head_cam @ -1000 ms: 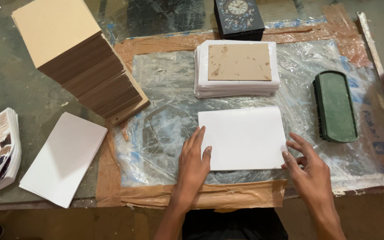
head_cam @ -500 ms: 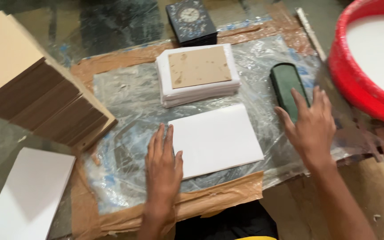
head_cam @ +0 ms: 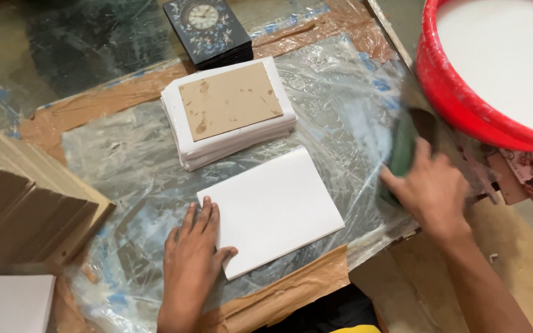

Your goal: The person repeatedly places a brown cardboard sheet onto a white book cover, presses it down, and smooths the surface with a green rectangular tool. They then flip the book over and repeat the process on the other side. This cycle is performed multiple times on a stack of books.

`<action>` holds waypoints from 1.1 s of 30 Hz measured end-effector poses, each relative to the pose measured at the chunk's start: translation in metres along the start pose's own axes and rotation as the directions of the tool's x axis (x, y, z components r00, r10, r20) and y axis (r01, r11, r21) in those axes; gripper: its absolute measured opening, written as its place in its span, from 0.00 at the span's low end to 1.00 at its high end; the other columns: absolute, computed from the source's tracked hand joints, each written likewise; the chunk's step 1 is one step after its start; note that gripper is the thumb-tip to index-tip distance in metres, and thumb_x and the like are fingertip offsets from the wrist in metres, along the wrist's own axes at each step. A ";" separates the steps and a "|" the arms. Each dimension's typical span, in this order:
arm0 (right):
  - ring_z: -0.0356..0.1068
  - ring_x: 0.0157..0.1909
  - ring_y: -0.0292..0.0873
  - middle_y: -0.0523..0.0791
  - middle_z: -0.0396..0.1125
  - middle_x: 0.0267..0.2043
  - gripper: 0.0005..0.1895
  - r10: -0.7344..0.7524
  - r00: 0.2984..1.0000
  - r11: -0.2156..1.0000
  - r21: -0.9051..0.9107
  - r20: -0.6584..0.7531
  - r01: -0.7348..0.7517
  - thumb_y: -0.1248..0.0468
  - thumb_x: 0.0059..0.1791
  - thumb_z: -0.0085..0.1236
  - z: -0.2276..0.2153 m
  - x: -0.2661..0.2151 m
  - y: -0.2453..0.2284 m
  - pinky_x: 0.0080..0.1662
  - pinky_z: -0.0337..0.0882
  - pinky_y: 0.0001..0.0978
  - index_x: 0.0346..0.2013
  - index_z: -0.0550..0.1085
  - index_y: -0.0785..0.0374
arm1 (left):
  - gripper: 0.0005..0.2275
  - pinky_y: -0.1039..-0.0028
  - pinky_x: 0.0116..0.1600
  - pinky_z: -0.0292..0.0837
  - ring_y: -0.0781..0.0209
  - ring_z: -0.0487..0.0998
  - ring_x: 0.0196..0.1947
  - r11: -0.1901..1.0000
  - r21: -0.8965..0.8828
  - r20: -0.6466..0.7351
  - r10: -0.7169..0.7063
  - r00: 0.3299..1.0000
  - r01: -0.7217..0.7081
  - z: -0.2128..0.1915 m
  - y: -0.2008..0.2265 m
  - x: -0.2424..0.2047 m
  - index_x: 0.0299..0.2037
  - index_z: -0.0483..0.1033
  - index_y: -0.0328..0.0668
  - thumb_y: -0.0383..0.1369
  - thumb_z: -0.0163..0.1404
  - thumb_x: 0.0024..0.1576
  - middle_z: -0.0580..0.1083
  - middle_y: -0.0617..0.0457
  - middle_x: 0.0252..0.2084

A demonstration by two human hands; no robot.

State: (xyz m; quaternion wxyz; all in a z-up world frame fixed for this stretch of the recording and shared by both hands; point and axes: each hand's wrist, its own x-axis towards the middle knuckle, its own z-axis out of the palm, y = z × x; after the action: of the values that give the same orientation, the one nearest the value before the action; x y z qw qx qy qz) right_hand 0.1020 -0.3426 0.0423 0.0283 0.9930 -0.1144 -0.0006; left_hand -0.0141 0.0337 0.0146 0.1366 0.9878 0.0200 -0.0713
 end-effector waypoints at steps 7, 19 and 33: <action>0.74 0.45 0.60 0.56 0.71 0.49 0.43 -0.422 0.907 0.895 0.151 -0.019 0.419 0.37 0.43 0.60 0.005 0.061 -0.070 0.46 0.73 0.52 0.68 0.67 0.50 | 0.42 0.48 0.66 0.57 0.50 0.52 0.73 0.999 0.036 0.007 0.006 1.000 -0.007 0.001 0.000 -0.004 0.71 0.61 0.49 0.48 0.63 0.43 0.57 0.58 0.76; 0.75 0.34 0.53 0.56 0.68 0.44 0.47 -0.332 0.943 0.932 -0.149 0.022 0.331 0.34 0.44 0.61 -0.035 -0.019 -0.032 0.31 0.75 0.45 0.72 0.60 0.44 | 0.40 0.42 0.67 0.55 0.48 0.51 0.75 0.999 -0.037 -0.063 -0.002 0.998 0.000 0.004 -0.005 -0.006 0.68 0.63 0.49 0.47 0.64 0.43 0.58 0.60 0.73; 0.74 0.34 0.55 0.54 0.66 0.48 0.44 -0.345 0.937 0.936 0.099 0.058 0.338 0.37 0.42 0.62 0.008 -0.069 -0.071 0.33 0.75 0.50 0.71 0.62 0.36 | 0.40 0.40 0.67 0.54 0.47 0.48 0.76 1.000 -0.013 -0.026 -0.022 0.999 0.022 -0.016 0.008 -0.008 0.68 0.64 0.44 0.45 0.66 0.43 0.57 0.57 0.74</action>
State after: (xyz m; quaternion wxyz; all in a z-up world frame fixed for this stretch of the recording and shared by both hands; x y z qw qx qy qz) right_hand 0.0509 -0.2585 0.0296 -0.0198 0.9974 0.0588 -0.0374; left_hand -0.0195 0.0300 0.0328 0.1418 0.9875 0.0331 -0.0599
